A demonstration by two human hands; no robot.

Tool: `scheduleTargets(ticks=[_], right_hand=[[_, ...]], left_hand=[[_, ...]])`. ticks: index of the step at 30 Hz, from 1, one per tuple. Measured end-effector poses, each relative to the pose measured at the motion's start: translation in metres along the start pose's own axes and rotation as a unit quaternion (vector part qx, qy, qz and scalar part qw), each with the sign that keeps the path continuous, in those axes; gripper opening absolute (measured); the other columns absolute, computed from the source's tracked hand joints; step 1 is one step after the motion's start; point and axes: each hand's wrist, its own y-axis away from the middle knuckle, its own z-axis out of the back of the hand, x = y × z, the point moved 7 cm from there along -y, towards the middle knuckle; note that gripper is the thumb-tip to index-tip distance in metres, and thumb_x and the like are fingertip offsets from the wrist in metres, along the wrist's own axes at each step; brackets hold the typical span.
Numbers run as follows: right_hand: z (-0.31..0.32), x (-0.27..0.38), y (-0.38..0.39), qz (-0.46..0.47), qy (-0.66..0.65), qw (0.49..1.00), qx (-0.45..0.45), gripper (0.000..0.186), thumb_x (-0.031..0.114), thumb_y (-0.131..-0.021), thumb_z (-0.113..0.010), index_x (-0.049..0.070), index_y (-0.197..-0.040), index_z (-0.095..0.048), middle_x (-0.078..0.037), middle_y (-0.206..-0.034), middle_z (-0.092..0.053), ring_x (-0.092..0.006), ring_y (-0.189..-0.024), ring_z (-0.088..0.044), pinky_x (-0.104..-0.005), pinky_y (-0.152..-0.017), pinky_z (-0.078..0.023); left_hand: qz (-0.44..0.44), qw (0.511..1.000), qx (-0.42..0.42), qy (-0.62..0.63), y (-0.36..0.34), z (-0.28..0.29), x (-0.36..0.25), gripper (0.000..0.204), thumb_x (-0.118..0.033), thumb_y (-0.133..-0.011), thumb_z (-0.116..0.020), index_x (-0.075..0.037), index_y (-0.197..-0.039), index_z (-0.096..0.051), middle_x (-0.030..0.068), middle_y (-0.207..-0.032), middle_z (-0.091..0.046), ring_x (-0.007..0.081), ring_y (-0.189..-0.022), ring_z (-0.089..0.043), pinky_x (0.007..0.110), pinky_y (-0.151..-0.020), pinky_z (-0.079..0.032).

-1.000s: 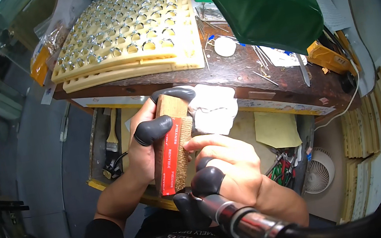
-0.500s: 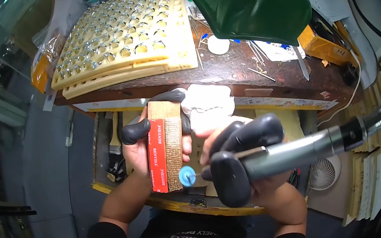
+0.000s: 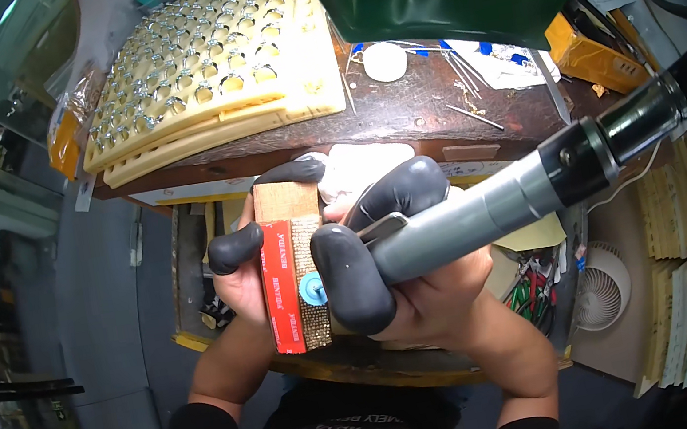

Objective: Polishing a small blue jewelry component using a hand-held rotary tool at a workshop bench.

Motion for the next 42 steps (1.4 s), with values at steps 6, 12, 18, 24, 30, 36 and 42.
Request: scheduleTargets(ticks=[6,12,18,24,30,36,42], right_hand=[[0.0009,-0.0011,0.0002,-0.001,-0.026,1.0,-0.017,0.012,0.001,-0.096,-0.056,-0.01,-0.096,-0.051,-0.014,-0.065,-0.061,-0.0243,-0.058,-0.065,-0.047,-0.07,-0.059],[0.0009,-0.0001,-0.0001,0.015,0.003,1.0,0.012,0.007,-0.003,-0.094,-0.054,-0.009,-0.097,-0.051,-0.011,-0.067,-0.061,-0.0214,-0.059,-0.064,-0.0448,-0.069,-0.059],[0.0005,0.0006,0.0008,0.031,-0.011,0.999,0.007,0.005,-0.004,-0.092,-0.058,-0.005,-0.095,-0.054,-0.01,-0.068,-0.062,-0.021,-0.061,-0.065,-0.0454,-0.071,-0.058],[-0.0008,-0.0002,0.0016,0.032,-0.009,0.999,0.017,0.004,-0.003,-0.093,-0.058,-0.003,-0.096,-0.056,-0.009,-0.069,-0.063,-0.02,-0.061,-0.065,-0.0453,-0.071,-0.058],[-0.0019,0.0011,-0.0001,0.03,-0.002,0.999,0.017,0.002,-0.003,-0.094,-0.057,-0.004,-0.094,-0.056,-0.009,-0.069,-0.063,-0.02,-0.061,-0.065,-0.0452,-0.071,-0.058],[-0.0008,0.0001,0.0004,0.028,0.003,0.999,0.03,0.004,-0.002,-0.093,-0.058,-0.005,-0.094,-0.057,-0.01,-0.07,-0.064,-0.0206,-0.062,-0.065,-0.0454,-0.072,-0.058],[-0.0007,0.0001,0.0013,0.024,0.0,0.999,0.029,0.007,-0.001,-0.091,-0.062,-0.006,-0.095,-0.058,-0.01,-0.071,-0.065,-0.022,-0.064,-0.066,-0.0462,-0.073,-0.058]], left_hand=[[0.01,0.997,0.078,0.01,-0.0025,0.0002,0.0015,0.063,-0.03,-0.09,-0.05,0.0,-0.144,-0.036,0.0206,-0.113,-0.06,0.0277,-0.082,-0.066,0.037,-0.073,-0.057],[0.011,0.997,0.073,-0.002,-0.0033,-0.0014,0.0002,0.064,-0.029,-0.087,-0.052,0.003,-0.141,-0.038,0.0199,-0.119,-0.058,0.0267,-0.087,-0.067,0.038,-0.076,-0.058],[0.003,0.999,0.052,-0.012,-0.0019,0.0002,-0.0018,0.065,-0.031,-0.088,-0.054,0.002,-0.141,-0.038,0.0205,-0.119,-0.058,0.0265,-0.09,-0.066,0.038,-0.076,-0.058],[0.001,0.998,0.067,-0.014,-0.0026,0.0029,-0.0007,0.065,-0.032,-0.089,-0.054,0.001,-0.142,-0.036,0.0208,-0.121,-0.058,0.0264,-0.094,-0.067,0.039,-0.079,-0.059],[-0.007,0.999,0.035,-0.026,0.0002,0.0045,-0.0017,0.068,-0.033,-0.09,-0.053,0.001,-0.145,-0.033,0.0198,-0.125,-0.057,0.0265,-0.109,-0.064,0.04,-0.091,-0.056],[0.0,0.999,0.032,-0.039,0.0001,0.0054,-0.0027,0.068,-0.033,-0.09,-0.054,0.001,-0.145,-0.033,0.0195,-0.126,-0.056,0.0264,-0.109,-0.063,0.04,-0.092,-0.056],[-0.003,0.998,0.035,-0.054,0.0,-0.0006,-0.0049,0.068,-0.033,-0.089,-0.054,0.001,-0.144,-0.033,0.0193,-0.125,-0.056,0.026,-0.106,-0.064,0.04,-0.088,-0.058]])
